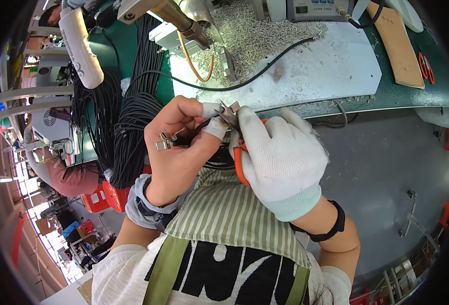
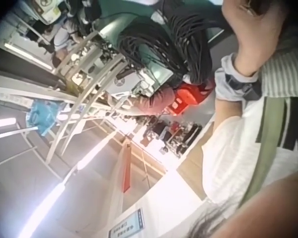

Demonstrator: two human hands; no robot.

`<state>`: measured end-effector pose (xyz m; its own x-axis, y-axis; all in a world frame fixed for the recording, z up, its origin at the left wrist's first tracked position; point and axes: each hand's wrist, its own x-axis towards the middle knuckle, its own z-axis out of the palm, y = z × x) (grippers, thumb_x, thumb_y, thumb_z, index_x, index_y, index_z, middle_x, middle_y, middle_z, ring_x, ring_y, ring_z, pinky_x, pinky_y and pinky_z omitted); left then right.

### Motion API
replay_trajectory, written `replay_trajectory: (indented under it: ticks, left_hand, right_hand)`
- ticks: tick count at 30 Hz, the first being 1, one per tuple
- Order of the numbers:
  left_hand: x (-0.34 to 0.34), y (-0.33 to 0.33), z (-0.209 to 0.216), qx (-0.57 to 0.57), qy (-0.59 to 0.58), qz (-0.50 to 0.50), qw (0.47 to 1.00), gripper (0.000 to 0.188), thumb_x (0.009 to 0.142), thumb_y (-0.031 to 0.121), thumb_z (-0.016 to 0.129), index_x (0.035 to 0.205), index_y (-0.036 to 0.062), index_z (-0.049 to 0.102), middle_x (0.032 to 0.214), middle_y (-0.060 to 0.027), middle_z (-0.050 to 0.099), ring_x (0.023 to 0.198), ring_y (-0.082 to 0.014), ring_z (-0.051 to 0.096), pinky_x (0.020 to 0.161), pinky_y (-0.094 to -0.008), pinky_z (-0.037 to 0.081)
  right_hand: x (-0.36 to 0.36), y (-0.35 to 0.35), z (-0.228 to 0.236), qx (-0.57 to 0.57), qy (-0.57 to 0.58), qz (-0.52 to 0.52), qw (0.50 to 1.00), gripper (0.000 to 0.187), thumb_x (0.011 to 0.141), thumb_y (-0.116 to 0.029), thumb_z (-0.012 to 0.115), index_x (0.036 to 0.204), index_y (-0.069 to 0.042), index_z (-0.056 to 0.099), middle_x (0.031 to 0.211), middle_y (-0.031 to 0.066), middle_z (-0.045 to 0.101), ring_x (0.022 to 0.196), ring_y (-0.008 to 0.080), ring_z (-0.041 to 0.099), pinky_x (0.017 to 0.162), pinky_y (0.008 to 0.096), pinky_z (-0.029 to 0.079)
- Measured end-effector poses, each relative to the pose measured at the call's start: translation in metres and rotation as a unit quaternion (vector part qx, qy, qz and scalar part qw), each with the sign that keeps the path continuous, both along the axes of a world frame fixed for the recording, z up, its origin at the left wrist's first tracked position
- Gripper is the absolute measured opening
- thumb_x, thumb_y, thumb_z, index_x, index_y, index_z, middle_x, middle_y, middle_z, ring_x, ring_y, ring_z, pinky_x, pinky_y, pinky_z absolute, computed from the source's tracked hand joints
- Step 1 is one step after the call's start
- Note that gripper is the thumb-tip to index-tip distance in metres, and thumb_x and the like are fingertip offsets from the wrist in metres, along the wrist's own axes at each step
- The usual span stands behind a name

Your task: Crimp metal connectors onto electrical wires using a machine and trim excess with scissors.

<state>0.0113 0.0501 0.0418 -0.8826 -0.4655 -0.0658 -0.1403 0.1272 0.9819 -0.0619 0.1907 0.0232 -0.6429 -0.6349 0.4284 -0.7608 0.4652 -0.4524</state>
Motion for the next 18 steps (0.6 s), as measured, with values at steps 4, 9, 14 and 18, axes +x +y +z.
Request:
replay_trajectory:
  ticks: [4, 9, 14, 18]
  left_hand:
    - [0.001, -0.008, -0.001, 0.046, -0.011, -0.039, 0.998, 0.014, 0.078, -0.006, 0.065, 0.088, 0.0008, 0.057, 0.082, 0.0021, 0.062, 0.074, -0.0012, 0.055, 0.064, -0.0154, 0.042]
    - [0.004, -0.013, 0.002, 0.135, -0.015, -0.078, 0.988, 0.014, 0.078, -0.006, 0.065, 0.087, 0.0009, 0.057, 0.081, 0.0020, 0.062, 0.074, -0.0015, 0.055, 0.065, -0.0163, 0.043]
    - [0.004, -0.010, 0.006, 0.113, -0.044, -0.066, 0.990, 0.014, 0.078, -0.007, 0.064, 0.087, 0.0005, 0.057, 0.082, 0.0006, 0.063, 0.074, -0.0022, 0.056, 0.066, -0.0169, 0.043]
    - [0.003, -0.009, 0.006, 0.135, -0.050, -0.078, 0.986, 0.014, 0.078, -0.006, 0.065, 0.088, -0.0004, 0.058, 0.081, 0.0016, 0.061, 0.072, -0.0002, 0.052, 0.063, -0.0155, 0.040]
  right_hand:
    - [-0.003, 0.007, 0.009, 0.021, -0.188, 0.038, 0.981, 0.027, 0.072, -0.008, 0.065, 0.099, -0.004, 0.064, 0.071, 0.0090, 0.059, 0.060, 0.0215, 0.060, 0.058, 0.0310, 0.048]
    - [-0.019, 0.020, 0.026, -0.072, -0.594, 0.045, 0.800, 0.020, 0.078, -0.012, 0.064, 0.097, -0.008, 0.065, 0.064, 0.0074, 0.056, 0.049, 0.0172, 0.054, 0.047, 0.0267, 0.042]
    - [-0.014, 0.015, 0.023, -0.115, -0.225, 0.063, 0.965, 0.021, 0.074, 0.002, 0.060, 0.095, -0.001, 0.063, 0.069, 0.0028, 0.062, 0.062, 0.0084, 0.060, 0.056, 0.0266, 0.049]
    - [-0.020, 0.011, 0.015, -0.056, -0.061, 0.129, 0.988, 0.020, 0.073, 0.004, 0.062, 0.092, -0.002, 0.063, 0.066, 0.0030, 0.061, 0.063, 0.0098, 0.061, 0.059, 0.0261, 0.050]
